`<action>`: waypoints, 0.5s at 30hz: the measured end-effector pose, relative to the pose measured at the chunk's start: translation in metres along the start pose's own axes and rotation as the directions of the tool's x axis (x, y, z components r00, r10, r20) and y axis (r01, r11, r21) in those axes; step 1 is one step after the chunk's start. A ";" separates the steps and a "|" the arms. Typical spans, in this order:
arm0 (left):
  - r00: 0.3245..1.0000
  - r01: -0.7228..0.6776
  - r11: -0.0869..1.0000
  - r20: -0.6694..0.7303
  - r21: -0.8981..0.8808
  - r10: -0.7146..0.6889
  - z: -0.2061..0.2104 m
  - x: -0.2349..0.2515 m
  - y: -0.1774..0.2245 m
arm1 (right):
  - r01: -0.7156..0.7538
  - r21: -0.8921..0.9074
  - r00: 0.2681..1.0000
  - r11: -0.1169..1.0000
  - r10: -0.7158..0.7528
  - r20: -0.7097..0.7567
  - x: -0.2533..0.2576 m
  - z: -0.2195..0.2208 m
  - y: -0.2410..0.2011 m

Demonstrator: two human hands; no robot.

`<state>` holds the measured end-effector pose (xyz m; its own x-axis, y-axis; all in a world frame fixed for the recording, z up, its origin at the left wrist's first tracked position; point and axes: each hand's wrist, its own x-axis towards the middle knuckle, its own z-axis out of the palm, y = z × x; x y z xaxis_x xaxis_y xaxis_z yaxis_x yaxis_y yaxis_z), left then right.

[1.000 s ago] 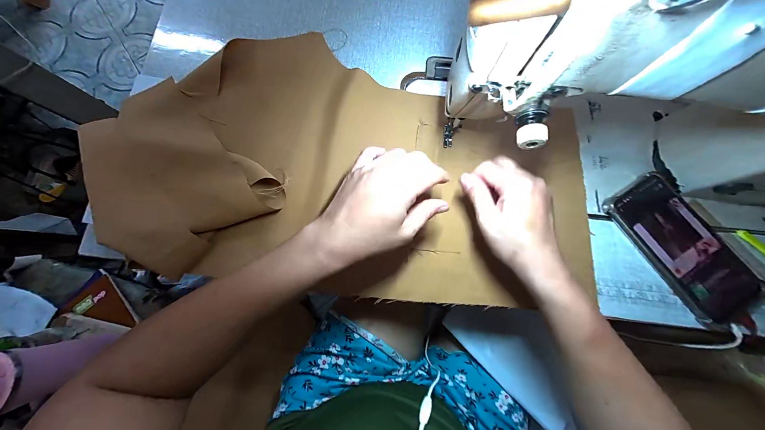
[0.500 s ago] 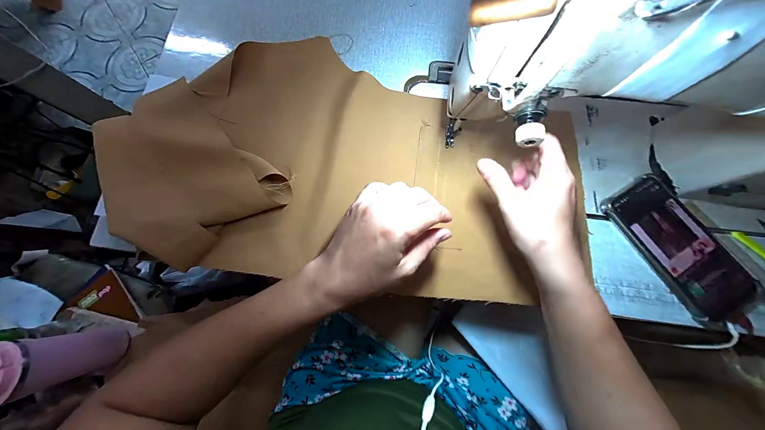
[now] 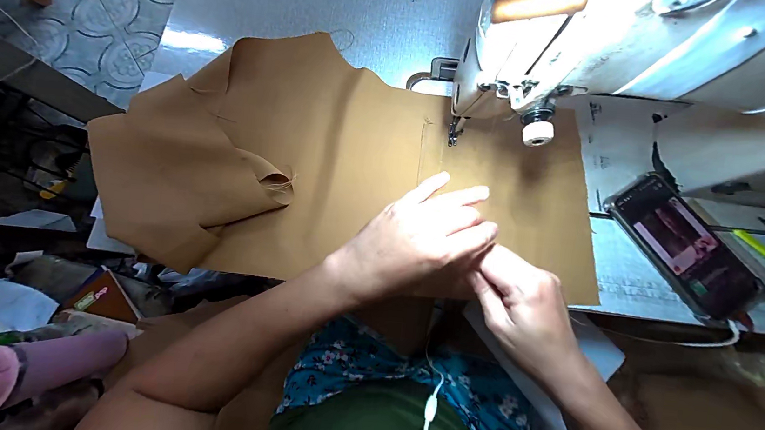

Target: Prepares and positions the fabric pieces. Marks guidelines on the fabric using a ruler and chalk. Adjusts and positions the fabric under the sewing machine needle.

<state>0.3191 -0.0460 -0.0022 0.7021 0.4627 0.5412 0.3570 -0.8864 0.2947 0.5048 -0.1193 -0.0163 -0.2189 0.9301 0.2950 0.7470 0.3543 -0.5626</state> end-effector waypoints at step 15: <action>0.982 0.004 0.994 -0.190 -0.109 -0.025 0.007 -0.004 0.017 | -0.191 0.326 0.981 0.926 0.167 0.102 0.086 0.007 0.023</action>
<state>0.3263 -0.0629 -0.0053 0.5632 0.4791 0.6733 0.2908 -0.8776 0.3812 0.4994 -0.0307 -0.0092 -0.1545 0.9811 0.1164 0.5290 0.1817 -0.8289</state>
